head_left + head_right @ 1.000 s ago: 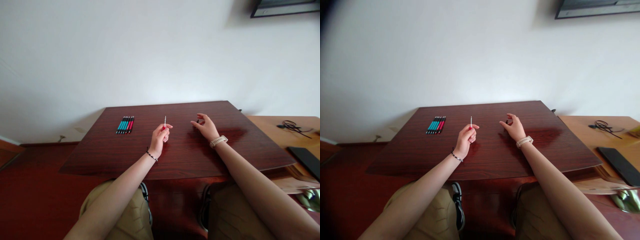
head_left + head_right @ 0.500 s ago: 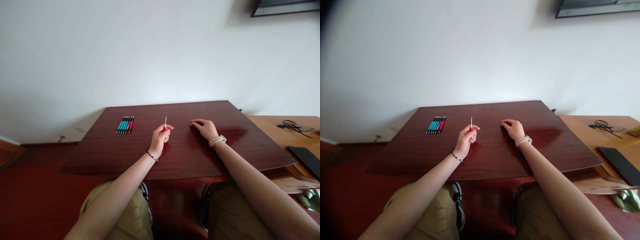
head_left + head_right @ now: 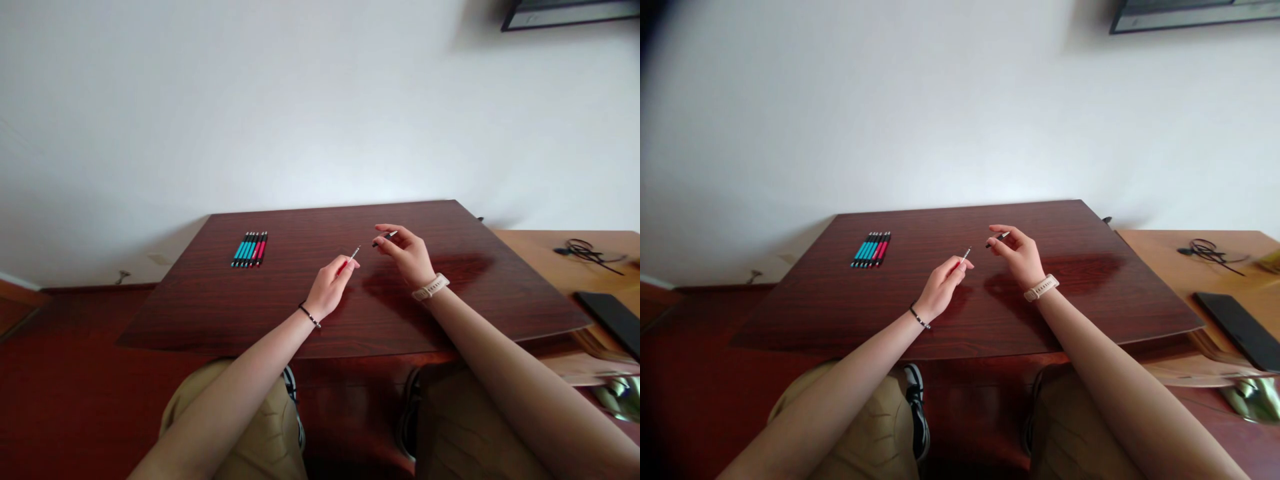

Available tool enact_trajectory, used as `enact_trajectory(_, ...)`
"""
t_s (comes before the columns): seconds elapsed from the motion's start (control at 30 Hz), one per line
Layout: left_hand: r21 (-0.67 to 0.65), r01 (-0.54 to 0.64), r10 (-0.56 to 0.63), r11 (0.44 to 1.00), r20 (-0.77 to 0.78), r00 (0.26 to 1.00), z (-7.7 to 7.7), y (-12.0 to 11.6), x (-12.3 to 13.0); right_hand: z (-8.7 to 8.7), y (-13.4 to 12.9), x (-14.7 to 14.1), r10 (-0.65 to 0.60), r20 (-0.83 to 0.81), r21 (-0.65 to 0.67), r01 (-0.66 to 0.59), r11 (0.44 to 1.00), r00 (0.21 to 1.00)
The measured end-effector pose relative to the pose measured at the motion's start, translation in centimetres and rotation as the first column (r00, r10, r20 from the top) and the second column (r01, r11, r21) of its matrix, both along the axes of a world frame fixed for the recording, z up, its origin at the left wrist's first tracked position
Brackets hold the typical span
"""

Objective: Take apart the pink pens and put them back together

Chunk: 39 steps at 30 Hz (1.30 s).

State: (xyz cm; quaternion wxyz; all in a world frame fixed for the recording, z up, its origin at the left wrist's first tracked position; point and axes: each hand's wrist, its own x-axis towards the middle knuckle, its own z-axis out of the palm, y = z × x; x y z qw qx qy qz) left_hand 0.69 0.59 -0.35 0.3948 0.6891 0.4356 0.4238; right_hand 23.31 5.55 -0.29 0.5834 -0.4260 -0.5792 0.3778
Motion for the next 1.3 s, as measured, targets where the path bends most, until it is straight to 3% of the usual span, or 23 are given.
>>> enact_trajectory(0.13,0.055,0.058,-0.054,0.997,-0.069,0.996,0.1,0.0,-0.1,1.1,-1.1,-0.9,0.021,0.088,0.093,-0.03,0.995,0.996)
enact_trajectory(0.4,0.076,0.077,-0.066,0.994,-0.139,0.988,0.2,-0.1,0.1,2.3,-2.0,-1.7,0.002,0.067,0.167,-0.013,0.986,0.998)
enact_trajectory(1.3,0.085,0.091,-0.073,0.992,-0.19,0.979,0.0,0.0,0.1,2.1,-2.4,-1.3,0.035,0.229,0.167,-0.075,0.983,0.973)
